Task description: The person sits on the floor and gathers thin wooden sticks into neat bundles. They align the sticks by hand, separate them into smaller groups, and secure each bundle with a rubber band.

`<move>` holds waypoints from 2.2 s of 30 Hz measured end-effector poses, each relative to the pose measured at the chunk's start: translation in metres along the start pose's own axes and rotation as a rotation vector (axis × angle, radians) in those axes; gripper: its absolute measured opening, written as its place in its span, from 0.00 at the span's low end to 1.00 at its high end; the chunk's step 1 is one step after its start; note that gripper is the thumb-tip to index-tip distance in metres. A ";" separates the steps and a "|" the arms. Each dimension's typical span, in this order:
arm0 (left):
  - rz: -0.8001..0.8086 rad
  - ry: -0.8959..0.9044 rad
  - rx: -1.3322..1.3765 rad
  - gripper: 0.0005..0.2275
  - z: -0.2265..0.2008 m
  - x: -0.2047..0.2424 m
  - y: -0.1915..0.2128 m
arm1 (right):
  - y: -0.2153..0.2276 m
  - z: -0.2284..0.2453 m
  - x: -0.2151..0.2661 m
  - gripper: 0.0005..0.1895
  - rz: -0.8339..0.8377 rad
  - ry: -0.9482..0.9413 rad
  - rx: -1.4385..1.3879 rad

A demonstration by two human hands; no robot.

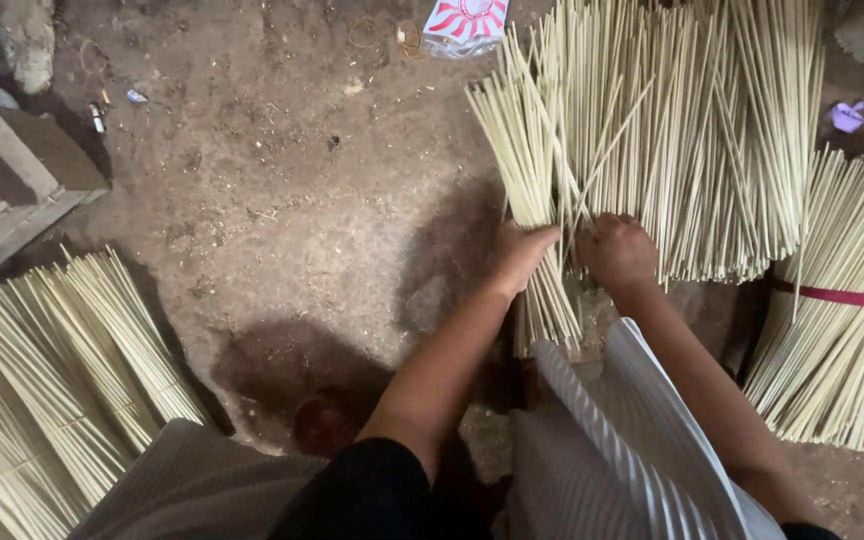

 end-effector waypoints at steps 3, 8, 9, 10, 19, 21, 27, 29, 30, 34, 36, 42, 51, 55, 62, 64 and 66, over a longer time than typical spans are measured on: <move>0.052 0.034 -0.430 0.29 -0.035 0.007 0.014 | -0.015 -0.006 -0.006 0.08 -0.107 0.019 0.003; 0.033 -0.023 -0.717 0.28 -0.061 0.005 0.021 | -0.028 0.029 -0.017 0.17 0.042 -0.012 -0.048; 0.043 -0.043 -0.792 0.26 -0.070 0.010 0.019 | -0.030 0.039 -0.018 0.26 0.156 -0.037 -0.039; 0.046 -0.042 -0.797 0.26 -0.069 0.002 0.022 | -0.030 0.049 -0.018 0.26 0.157 -0.041 -0.043; 0.156 0.088 -0.720 0.42 -0.070 -0.029 0.023 | -0.006 0.097 -0.002 0.20 0.550 -0.129 -0.769; 0.068 0.123 -0.696 0.34 -0.039 -0.041 0.029 | 0.050 0.124 0.022 0.22 0.627 -0.077 -0.879; 0.030 0.155 -0.619 0.35 -0.126 0.010 0.050 | 0.006 0.077 -0.018 0.18 0.496 0.168 -0.769; 0.050 0.134 -0.652 0.35 -0.121 0.005 0.058 | 0.017 0.069 -0.020 0.18 0.362 0.224 -0.593; 0.059 0.119 -0.678 0.36 -0.118 0.004 0.064 | 0.024 0.068 -0.020 0.18 0.239 0.286 -0.413; 0.020 0.068 -0.617 0.37 -0.106 0.010 0.088 | 0.031 0.054 -0.018 0.11 0.032 0.305 0.344; -0.002 -0.026 -0.643 0.26 -0.110 0.024 0.101 | 0.033 0.060 -0.023 0.24 0.251 -0.028 0.156; 0.104 -0.126 -0.741 0.28 -0.063 0.044 0.098 | 0.069 0.160 0.012 0.42 0.177 0.098 -1.548; -0.146 -1.404 -0.440 0.46 -0.132 0.106 0.129 | 0.139 0.204 0.066 0.53 -0.106 0.713 -1.188; -0.221 -1.265 -0.426 0.53 -0.113 0.098 0.147 | 0.127 0.206 0.054 0.63 0.153 0.731 -1.507; -0.213 -1.047 -0.336 0.41 -0.092 0.081 0.141 | 0.109 0.223 0.067 0.50 0.017 0.758 -1.305; -0.294 -1.028 -0.253 0.29 -0.102 0.086 0.143 | 0.110 0.224 0.071 0.49 0.056 0.796 -1.307; -0.299 -0.753 -0.134 0.22 -0.129 0.096 0.143 | 0.121 0.234 0.076 0.63 0.104 0.727 -1.158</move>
Point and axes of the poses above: each hand's wrist, its own x-axis away from the middle knuckle, its own y-axis out of the back of the hand, z = x × y, the point moved 4 cm from there along -x, towards the middle knuckle, and after that the axes turned 8 degrees about -y, right-handed, at the moved point
